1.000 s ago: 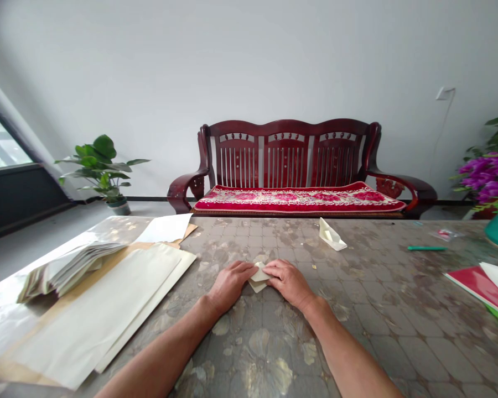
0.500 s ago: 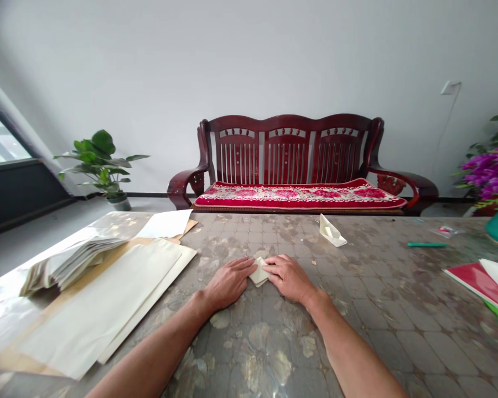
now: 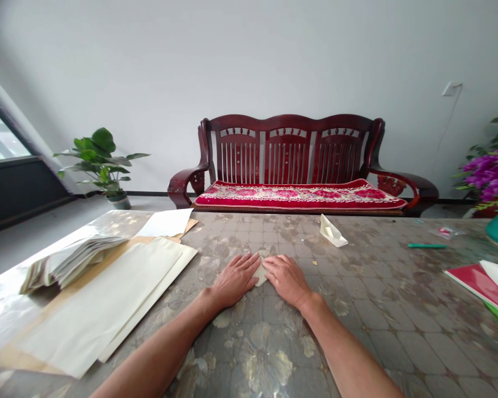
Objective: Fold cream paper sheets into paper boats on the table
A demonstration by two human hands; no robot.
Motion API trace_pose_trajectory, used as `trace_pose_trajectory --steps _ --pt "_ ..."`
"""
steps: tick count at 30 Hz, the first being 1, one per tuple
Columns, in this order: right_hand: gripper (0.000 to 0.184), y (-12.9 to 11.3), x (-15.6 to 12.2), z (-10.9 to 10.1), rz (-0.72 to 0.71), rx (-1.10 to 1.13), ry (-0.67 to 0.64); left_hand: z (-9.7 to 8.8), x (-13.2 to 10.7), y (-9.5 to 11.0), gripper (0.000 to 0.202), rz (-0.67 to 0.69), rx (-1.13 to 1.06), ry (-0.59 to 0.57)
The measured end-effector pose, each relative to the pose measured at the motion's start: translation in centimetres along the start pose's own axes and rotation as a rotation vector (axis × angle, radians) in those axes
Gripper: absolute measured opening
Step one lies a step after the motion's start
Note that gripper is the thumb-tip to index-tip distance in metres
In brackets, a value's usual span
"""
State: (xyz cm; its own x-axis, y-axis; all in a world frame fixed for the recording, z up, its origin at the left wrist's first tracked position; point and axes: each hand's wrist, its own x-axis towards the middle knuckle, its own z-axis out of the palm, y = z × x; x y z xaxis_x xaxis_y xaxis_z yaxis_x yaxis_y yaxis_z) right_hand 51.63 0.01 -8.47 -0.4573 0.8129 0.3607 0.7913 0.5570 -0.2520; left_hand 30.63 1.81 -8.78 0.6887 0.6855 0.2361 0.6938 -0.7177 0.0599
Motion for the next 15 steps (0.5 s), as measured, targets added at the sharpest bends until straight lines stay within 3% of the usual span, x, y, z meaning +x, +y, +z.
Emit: trace_pose_trajectory --steps 7,15 --pt "0.040 -1.3 0.3 -0.1 0.104 -0.137 -0.070 -0.3 0.7 -0.5 0.057 -0.019 0.017 -0.128" --pt "0.049 -0.2 -0.3 1.1 0.161 -0.157 -0.118 -1.2 0.9 -0.9 0.063 -0.051 -0.005 -0.189"
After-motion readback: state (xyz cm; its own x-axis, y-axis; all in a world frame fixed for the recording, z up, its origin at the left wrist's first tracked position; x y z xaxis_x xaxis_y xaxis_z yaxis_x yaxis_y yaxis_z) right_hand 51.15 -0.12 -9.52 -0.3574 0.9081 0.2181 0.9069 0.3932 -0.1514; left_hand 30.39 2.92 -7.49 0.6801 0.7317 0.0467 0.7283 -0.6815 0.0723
